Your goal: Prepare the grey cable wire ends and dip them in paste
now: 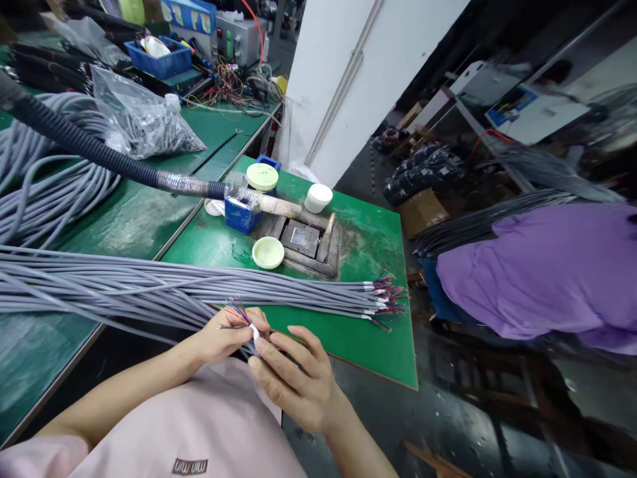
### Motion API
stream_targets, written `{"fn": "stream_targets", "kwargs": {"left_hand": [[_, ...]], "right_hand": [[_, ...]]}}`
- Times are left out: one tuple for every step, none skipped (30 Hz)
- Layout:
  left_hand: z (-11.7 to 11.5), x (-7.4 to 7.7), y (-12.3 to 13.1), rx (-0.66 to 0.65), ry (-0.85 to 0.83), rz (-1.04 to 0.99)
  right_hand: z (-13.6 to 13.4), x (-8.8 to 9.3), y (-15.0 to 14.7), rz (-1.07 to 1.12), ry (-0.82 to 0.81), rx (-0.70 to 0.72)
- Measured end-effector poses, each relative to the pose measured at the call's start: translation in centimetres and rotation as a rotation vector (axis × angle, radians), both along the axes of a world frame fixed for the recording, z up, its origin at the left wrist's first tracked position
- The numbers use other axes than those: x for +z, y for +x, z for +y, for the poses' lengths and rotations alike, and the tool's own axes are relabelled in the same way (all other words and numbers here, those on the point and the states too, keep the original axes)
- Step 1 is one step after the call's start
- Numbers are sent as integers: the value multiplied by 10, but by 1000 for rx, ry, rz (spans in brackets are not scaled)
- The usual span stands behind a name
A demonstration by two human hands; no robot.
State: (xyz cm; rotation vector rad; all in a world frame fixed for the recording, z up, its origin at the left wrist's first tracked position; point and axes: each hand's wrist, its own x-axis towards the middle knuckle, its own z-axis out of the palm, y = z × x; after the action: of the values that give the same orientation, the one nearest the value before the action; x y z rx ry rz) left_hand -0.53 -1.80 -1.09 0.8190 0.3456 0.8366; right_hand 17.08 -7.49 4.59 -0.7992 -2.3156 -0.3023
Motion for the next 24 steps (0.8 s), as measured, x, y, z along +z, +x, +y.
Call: {"fn": "stream_targets", "kwargs": {"left_hand": [[0, 0, 0, -6, 5, -6], [-1, -1, 0, -8, 9, -14], [-1, -1, 0, -10, 13, -23], [-1, -1, 0, -12, 16, -35], [-1, -1, 1, -14, 17, -47], [-1, -1, 1, -19, 17, -56], [-2, -1, 1, -24, 14, -61], [-2, 0, 2, -27, 9, -64], [-2, 0, 2, -29, 0, -63], [-2, 1, 2, -28, -11, -57], [-2, 1, 2, -27, -24, -52], [-2, 1, 3, -24, -35, -51], [-3, 1, 4, -25, -42, -48], [-3, 0, 7, -29, -40, -43], [-4, 0, 10, -41, -34, -27], [-5, 0, 14, -60, -23, 3], [-6, 0, 19, -93, -10, 50], [-7, 1, 24, -141, 10, 109], [-8, 2, 28, -195, 41, 174], [-8, 3, 32, -239, 93, 241], [-7, 5, 34, -255, 178, 312], [-4, 6, 34, -234, 301, 385], [0, 8, 31, -176, 450, 463], [6, 9, 25, -61, 631, 550]], "right_hand": [[-1, 1, -1, 8, -3, 3], [-1, 1, -2, 13, -6, 8], [-2, 2, -3, 14, -9, 12], [-3, 2, -3, 13, -11, 16], [-4, 2, -3, 13, -12, 17], [-4, 2, -2, 12, -14, 16], [-5, 1, -2, 11, -15, 17], [-5, 0, -1, 13, -13, 19], [-5, -1, -1, 16, -13, 23], [-6, -2, 0, 19, -16, 25], [-6, -3, 0, 24, -18, 26], [-6, -4, 0, 28, -20, 26], [-7, -5, -1, 27, -28, 25], [-8, -6, -1, 23, -40, 27], [-10, -7, -1, 20, -54, 32], [-13, -8, -1, 15, -72, 34], [-17, -9, 2, 5, -93, 25], [-23, -10, 6, -13, -118, -1], [-31, -11, 13, -37, -142, -44], [-40, -14, 22, -74, -174, -113], [-51, -17, 34, -126, -222, -208], [-64, -21, 47, -179, -277, -313], [-78, -26, 61, -249, -374, -453], [-92, -31, 75, -308, -481, -597]]}}
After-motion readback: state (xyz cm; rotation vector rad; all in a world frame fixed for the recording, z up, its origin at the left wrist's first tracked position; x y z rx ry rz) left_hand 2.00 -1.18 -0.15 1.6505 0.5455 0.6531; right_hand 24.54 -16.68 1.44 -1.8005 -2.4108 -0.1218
